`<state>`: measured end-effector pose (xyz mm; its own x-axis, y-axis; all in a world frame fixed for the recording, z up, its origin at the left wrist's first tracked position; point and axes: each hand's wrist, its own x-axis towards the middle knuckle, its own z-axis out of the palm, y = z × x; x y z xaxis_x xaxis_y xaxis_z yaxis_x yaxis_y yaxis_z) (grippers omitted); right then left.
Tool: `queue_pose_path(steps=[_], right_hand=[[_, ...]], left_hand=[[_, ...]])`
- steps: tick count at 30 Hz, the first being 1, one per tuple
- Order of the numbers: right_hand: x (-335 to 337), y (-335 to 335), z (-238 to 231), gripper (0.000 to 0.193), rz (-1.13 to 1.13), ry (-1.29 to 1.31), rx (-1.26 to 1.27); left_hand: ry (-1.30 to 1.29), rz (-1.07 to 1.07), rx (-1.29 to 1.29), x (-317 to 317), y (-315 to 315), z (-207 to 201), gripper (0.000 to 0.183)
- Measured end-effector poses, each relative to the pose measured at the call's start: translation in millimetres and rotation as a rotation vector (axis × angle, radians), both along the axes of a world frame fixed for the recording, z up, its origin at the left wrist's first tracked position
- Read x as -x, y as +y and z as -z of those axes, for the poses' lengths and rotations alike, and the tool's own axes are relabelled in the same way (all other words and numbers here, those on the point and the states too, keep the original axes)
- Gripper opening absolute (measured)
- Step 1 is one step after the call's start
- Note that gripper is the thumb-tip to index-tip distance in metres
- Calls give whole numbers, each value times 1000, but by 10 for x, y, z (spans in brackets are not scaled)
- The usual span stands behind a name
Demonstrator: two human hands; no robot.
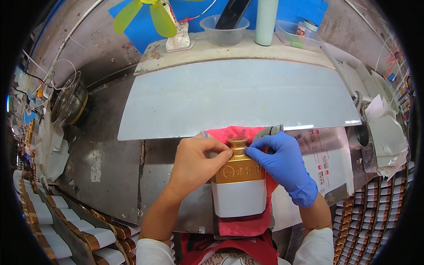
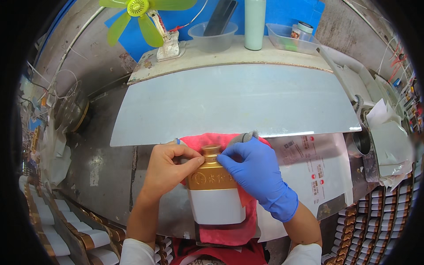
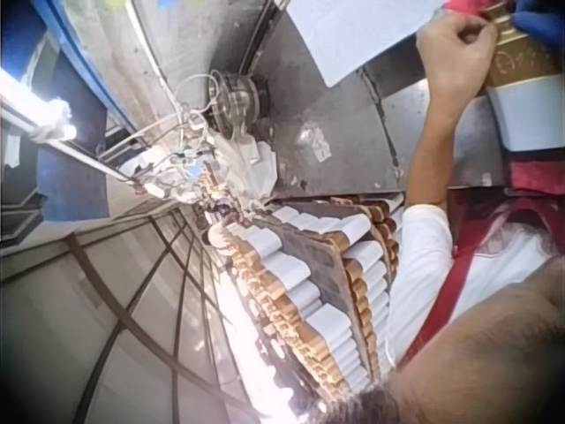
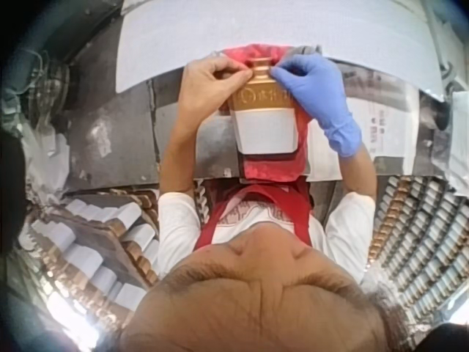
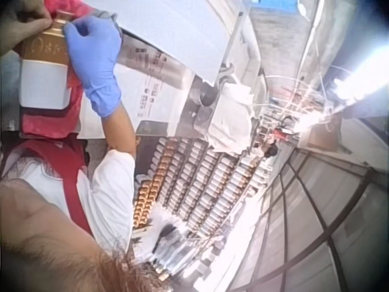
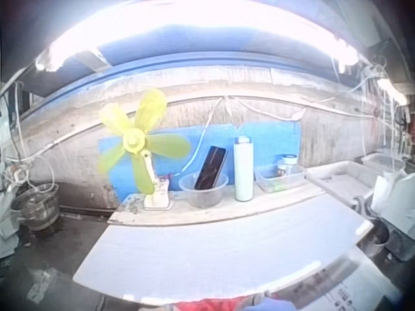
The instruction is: The person applies a white label to a gold and white bottle, smoothing it with a red tool. They then apply a red circular sticker to the bottle's neck and wipe the surface with a red cloth. The process is repeated for multiple bottles in a production setting.
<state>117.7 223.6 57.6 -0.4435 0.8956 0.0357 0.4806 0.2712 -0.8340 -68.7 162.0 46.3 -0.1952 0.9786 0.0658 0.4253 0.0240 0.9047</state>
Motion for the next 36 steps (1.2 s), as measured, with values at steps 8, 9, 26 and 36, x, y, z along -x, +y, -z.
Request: queue_pose_path(steps=[8,9,26,36], right_hand=[[4,-5,9,14,5,-2,-25],[3,-4,11,14,4,-2,-28],[0,8,10,14,-15,-4,-56],[1,14,26,13,-8,-14,-36]], left_hand=[[5,17,11,13,1,-15,11],[-5,18,24,13,-2,-27,12],[241,236,-193,136,178,-146,28],[76,370,-83,233,307,38,25]])
